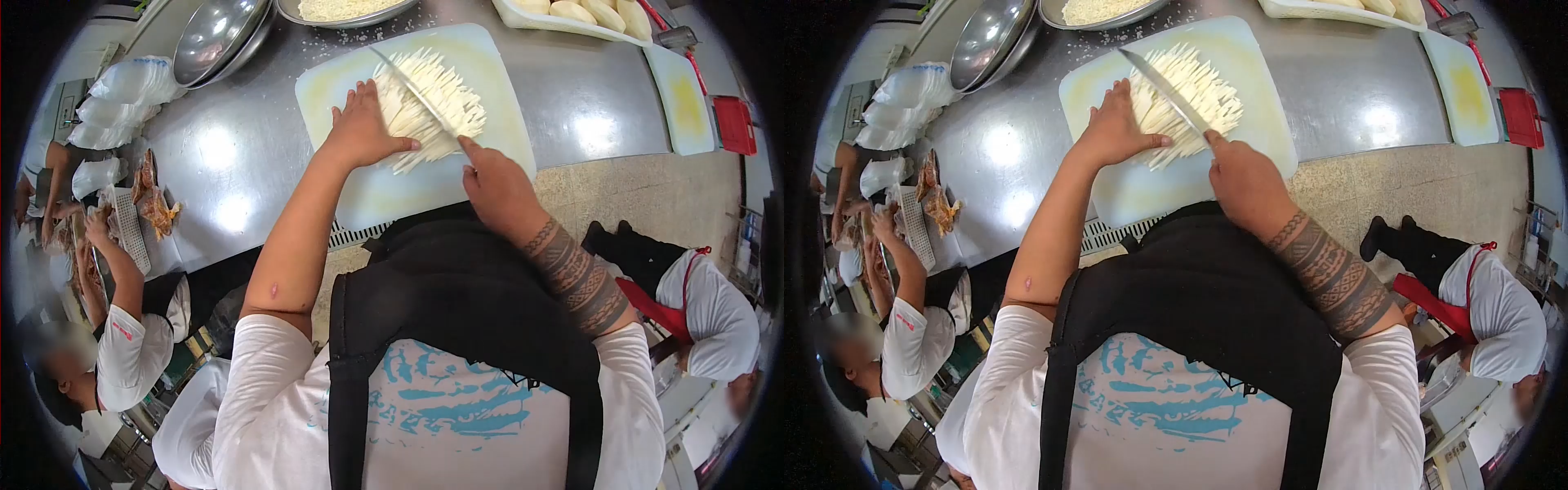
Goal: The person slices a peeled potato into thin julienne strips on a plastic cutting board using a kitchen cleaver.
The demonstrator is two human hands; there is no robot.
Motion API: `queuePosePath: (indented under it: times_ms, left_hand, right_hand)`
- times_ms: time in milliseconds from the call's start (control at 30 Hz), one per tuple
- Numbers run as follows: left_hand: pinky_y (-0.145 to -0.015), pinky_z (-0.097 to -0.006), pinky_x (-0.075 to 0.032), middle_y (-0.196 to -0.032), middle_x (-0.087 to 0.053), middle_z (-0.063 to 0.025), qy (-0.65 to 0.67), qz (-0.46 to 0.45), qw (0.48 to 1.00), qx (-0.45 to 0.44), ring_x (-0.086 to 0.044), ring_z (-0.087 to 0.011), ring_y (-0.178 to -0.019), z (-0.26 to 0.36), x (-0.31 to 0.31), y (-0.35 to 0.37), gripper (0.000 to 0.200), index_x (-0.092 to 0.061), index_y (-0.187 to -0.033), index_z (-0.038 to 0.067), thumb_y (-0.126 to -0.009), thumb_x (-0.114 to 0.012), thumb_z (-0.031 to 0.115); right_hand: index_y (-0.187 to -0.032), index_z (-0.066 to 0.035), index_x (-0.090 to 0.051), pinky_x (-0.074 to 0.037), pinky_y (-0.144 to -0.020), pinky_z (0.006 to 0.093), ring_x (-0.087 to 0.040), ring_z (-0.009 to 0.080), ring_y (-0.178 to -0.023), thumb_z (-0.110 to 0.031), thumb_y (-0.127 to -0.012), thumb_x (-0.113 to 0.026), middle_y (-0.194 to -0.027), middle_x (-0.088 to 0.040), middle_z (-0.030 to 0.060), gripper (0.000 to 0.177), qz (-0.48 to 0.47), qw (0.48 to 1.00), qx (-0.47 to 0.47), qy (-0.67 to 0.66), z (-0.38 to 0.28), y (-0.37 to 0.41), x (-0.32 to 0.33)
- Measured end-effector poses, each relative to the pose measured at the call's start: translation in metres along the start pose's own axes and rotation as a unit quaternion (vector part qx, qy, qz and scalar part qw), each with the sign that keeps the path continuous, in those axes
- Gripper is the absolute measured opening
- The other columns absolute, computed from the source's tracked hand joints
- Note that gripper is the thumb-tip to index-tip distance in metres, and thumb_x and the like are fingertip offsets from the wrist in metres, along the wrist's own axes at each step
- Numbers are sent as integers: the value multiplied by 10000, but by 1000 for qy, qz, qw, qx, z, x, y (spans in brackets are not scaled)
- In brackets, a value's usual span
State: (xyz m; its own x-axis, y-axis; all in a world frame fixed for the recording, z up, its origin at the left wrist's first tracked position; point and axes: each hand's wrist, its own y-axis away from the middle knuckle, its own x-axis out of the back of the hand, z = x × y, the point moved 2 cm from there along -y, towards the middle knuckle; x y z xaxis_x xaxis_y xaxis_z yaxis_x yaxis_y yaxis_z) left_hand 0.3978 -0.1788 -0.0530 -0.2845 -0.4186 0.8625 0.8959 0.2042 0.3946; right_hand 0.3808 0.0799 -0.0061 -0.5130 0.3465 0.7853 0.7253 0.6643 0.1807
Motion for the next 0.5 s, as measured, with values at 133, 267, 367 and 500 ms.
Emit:
queuePosePath:
  times_ms: [133,267,367,500]
  left_hand:
    - [-1305,-619,-196,-1743,-187,-326,28,-8,1000,-6,-179,-456,-1637,-12,0,7,1514,-115,-1682,-80,-676,-891,743]
    - [-1316,-556,-211,-1717,-239,-351,46,-10,998,-32,-200,-452,-1632,-20,1,8,1400,-120,-1676,-91,-791,-811,745]
    - [-1318,-496,-226,-1696,-312,-337,156,0,988,14,-233,-423,-1630,-42,12,-15,1144,-200,-1674,-75,-968,-642,709]
    - [-1329,-454,-189,-1717,-333,-258,270,68,959,-56,-248,-374,-1633,-55,20,-68,849,-305,-1673,-7,-1108,-444,611]
  right_hand:
    - [-1447,20,-604,-564,-894,504,-697,429,-1010,-147,-1016,-580,-1078,-714,273,463,5,999,21,-40,-1,6,-5]
    - [-1445,-10,-615,-574,-901,470,-701,422,-1020,-116,-1015,-607,-1118,-724,243,444,52,995,58,-62,37,7,27]
    - [-1329,-59,-688,-584,-842,428,-705,397,-935,-151,-1000,-693,-1088,-731,198,342,87,989,96,-73,85,3,77]
    - [-981,-67,-736,-561,-727,431,-692,363,-778,-268,-943,-793,-837,-717,141,212,-68,993,44,88,118,-22,128]
